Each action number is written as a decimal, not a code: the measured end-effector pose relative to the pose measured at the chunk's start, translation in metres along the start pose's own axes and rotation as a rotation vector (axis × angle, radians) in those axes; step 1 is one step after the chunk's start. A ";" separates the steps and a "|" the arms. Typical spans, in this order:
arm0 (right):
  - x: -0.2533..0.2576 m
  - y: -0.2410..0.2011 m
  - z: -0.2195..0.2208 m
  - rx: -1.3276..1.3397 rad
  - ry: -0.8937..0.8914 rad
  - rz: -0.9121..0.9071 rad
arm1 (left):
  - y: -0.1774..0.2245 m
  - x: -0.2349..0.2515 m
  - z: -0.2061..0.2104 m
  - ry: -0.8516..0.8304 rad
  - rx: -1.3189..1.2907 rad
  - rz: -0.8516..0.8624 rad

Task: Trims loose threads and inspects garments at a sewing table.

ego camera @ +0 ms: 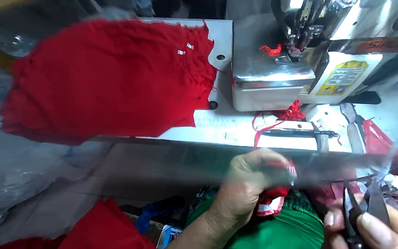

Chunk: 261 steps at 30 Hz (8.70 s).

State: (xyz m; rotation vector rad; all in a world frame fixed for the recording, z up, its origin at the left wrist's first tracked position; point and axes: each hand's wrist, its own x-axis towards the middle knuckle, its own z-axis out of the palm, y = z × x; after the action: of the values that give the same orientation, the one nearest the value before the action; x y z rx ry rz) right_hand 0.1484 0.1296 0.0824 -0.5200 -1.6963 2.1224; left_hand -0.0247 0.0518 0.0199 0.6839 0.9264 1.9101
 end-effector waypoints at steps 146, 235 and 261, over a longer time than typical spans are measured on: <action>0.017 -0.004 0.011 -0.037 -0.090 0.163 | 0.010 0.002 -0.009 -0.085 0.490 0.381; 0.013 -0.006 0.015 -0.291 -0.091 0.050 | 0.010 -0.006 -0.004 -0.052 0.426 0.338; 0.014 -0.008 0.009 -0.209 -0.136 0.105 | 0.013 -0.003 -0.005 -0.100 0.436 0.368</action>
State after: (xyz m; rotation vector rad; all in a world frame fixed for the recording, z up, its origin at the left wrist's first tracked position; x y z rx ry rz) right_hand 0.1317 0.1306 0.0913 -0.5454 -2.0228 2.1055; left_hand -0.0333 0.0432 0.0268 1.2697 1.2339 1.9772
